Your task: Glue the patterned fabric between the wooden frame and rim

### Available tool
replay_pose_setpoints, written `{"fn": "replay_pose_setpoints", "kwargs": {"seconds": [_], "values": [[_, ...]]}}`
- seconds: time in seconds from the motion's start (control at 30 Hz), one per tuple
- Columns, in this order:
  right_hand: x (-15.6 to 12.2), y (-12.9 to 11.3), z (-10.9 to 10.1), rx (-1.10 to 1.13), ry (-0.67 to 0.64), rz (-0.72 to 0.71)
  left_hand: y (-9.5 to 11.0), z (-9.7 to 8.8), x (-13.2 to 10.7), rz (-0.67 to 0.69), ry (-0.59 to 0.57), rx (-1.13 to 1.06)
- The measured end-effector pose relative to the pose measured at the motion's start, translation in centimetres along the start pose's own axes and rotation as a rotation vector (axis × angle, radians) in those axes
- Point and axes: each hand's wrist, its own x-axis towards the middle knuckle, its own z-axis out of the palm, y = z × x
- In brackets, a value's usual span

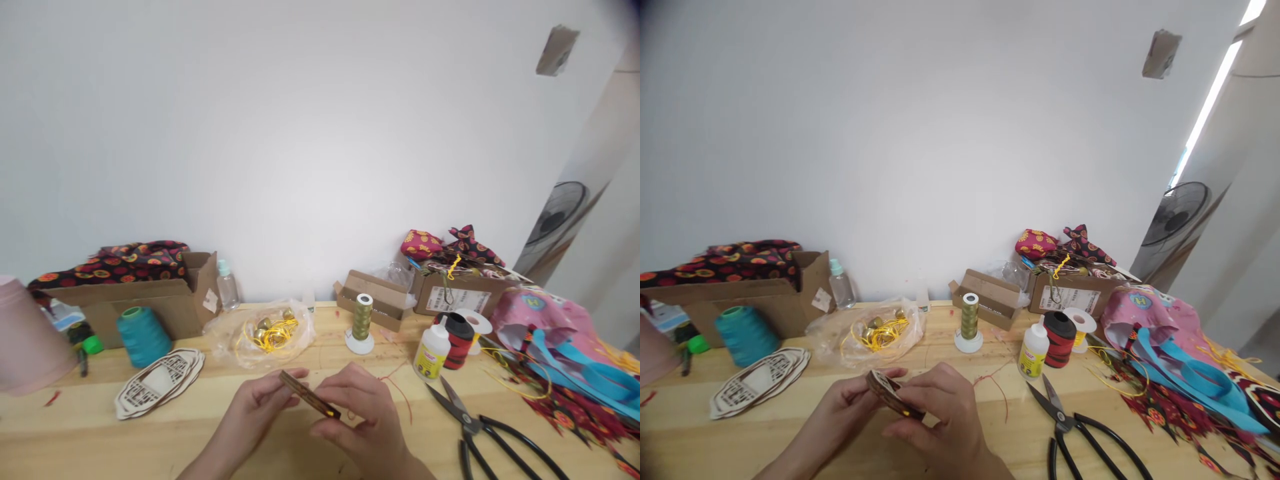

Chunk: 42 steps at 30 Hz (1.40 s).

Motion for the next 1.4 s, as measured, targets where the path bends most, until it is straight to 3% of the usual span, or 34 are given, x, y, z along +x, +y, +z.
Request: {"fn": "replay_pose_setpoints", "kwargs": {"seconds": [0.37, 0.67, 1.0, 1.2, 1.4], "values": [[-0.1, 0.2, 0.3, -0.002, 0.046, -0.068, -1.0, 0.2, 0.1, -0.021, -0.067, 0.054], [-0.2, 0.3, 0.3, 0.012, 0.004, -0.08, -0.3, 0.6, 0.1, -0.04, -0.165, 0.015], [-0.4, 0.4, 0.2, -0.102, -0.021, -0.061, -1.2, 0.6, 0.1, -0.04, -0.125, -0.02], [-0.4, 0.4, 0.2, -0.141, -0.034, -0.081, -0.7, 0.3, -0.2, 0.052, 0.033, 0.056], [-0.7, 0.8, 0.4, -0.169, -0.004, -0.076, 0.2, 0.4, -0.5, 0.077, -0.043, 0.133]]}}
